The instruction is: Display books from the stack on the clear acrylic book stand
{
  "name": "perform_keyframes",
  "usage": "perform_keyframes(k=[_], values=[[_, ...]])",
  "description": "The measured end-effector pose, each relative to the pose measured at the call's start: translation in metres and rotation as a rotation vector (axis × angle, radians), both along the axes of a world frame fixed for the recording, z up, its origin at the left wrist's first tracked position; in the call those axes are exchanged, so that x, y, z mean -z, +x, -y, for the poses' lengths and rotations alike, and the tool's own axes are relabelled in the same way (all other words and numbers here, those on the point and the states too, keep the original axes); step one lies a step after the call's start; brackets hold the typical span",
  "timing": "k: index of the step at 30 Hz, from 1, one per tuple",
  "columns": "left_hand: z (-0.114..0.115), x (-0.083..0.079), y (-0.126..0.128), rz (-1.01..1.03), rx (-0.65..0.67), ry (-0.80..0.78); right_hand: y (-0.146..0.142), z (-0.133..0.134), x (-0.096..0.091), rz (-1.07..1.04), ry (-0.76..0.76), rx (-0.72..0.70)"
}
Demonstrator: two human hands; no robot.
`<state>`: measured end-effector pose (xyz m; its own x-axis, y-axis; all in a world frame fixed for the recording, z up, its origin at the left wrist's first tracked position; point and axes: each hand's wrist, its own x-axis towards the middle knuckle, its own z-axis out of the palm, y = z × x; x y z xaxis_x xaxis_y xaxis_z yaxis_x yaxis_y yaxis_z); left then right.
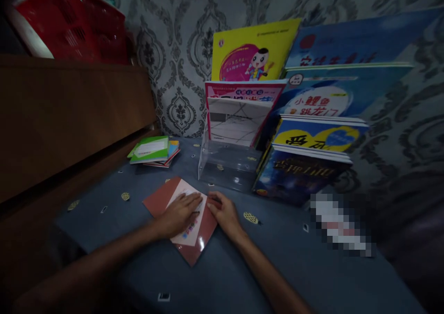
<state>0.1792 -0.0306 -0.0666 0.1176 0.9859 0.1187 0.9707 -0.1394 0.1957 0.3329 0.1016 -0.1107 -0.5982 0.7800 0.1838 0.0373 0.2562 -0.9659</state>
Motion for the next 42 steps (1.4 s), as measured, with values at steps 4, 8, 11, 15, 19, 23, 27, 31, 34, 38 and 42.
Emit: perform_keyframes(k=[4,8,11,15,19,23,27,31,34,38,42], values=[[-0.022,0.01,-0.047,0.052,-0.104,-0.013,0.0,0.003,-0.004,0.021,0.052,0.015],[-0.026,0.008,-0.075,0.007,-0.234,0.047,0.0,0.005,-0.006,0.051,0.09,0.032],[-0.023,0.004,-0.079,-0.014,-0.304,0.058,0.002,0.002,-0.008,0.115,0.167,0.071],[-0.016,-0.001,-0.069,-0.07,-0.374,0.054,0.01,-0.004,-0.02,0.349,0.44,0.163],[-0.011,-0.007,-0.057,-0.122,-0.404,0.039,0.006,0.008,-0.036,0.635,0.747,0.179],[-0.009,-0.01,-0.054,-0.15,-0.41,0.019,-0.034,0.047,-0.036,0.667,0.801,-0.14],[-0.006,-0.01,-0.057,-0.172,-0.403,-0.008,-0.075,0.075,-0.032,0.677,0.772,-0.292],[-0.004,-0.009,-0.057,-0.185,-0.402,-0.01,-0.072,0.071,-0.033,0.765,0.723,-0.21],[-0.003,-0.009,-0.054,-0.186,-0.399,0.013,-0.046,0.059,-0.034,0.826,0.703,-0.125],[-0.003,-0.007,-0.052,-0.183,-0.385,0.055,-0.008,0.051,-0.032,0.89,0.658,0.023],[-0.004,0.0,-0.051,-0.197,-0.405,0.076,0.014,0.056,-0.025,0.865,0.629,0.102]])
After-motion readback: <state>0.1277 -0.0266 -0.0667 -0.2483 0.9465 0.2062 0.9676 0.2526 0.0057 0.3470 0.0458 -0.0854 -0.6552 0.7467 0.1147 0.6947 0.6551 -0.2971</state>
